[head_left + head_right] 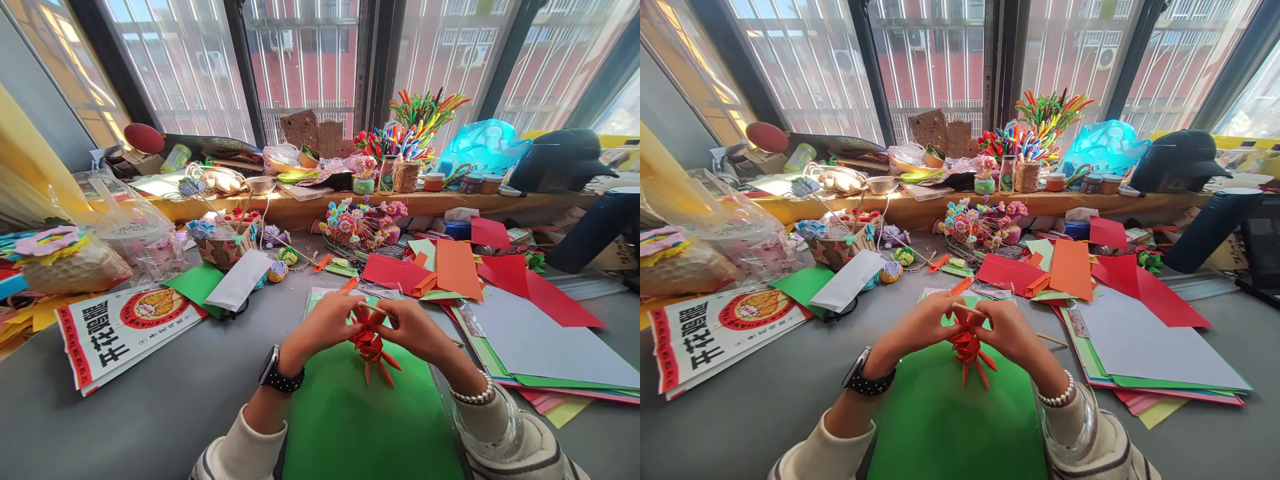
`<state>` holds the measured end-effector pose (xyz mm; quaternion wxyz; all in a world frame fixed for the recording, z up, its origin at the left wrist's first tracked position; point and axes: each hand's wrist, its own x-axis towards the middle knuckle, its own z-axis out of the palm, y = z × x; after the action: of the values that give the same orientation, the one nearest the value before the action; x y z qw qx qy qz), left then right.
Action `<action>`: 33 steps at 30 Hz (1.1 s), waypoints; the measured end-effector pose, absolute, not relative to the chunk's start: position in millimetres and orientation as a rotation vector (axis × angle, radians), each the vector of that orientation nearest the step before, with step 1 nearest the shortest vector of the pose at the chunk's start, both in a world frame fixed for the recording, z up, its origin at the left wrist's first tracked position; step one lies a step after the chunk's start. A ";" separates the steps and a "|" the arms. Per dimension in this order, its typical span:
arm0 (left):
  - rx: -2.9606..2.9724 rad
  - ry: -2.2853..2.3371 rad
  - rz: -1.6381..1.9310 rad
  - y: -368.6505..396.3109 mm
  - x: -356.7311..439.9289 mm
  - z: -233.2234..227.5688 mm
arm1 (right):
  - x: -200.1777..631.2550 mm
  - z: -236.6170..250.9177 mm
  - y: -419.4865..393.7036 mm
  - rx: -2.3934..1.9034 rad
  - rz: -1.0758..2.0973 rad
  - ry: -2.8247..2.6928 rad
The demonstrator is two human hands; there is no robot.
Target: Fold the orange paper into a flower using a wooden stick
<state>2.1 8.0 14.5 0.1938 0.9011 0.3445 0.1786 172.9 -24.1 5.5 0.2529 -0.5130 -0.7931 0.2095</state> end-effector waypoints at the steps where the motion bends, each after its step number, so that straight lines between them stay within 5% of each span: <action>1: 2.546 0.969 0.502 8.2 2.0 14.6 | 172.2 5.0 -24.2 -1.408 0.548 -2.157; 33: 2.436 0.910 0.559 15.0 0.4 14.2 | 171.5 6.3 -23.6 -1.386 0.490 -2.148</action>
<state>0.4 15.0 14.2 0.2386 0.8894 0.3322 0.2043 171.5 -23.6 6.3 0.2659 -0.5133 -0.7955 0.1814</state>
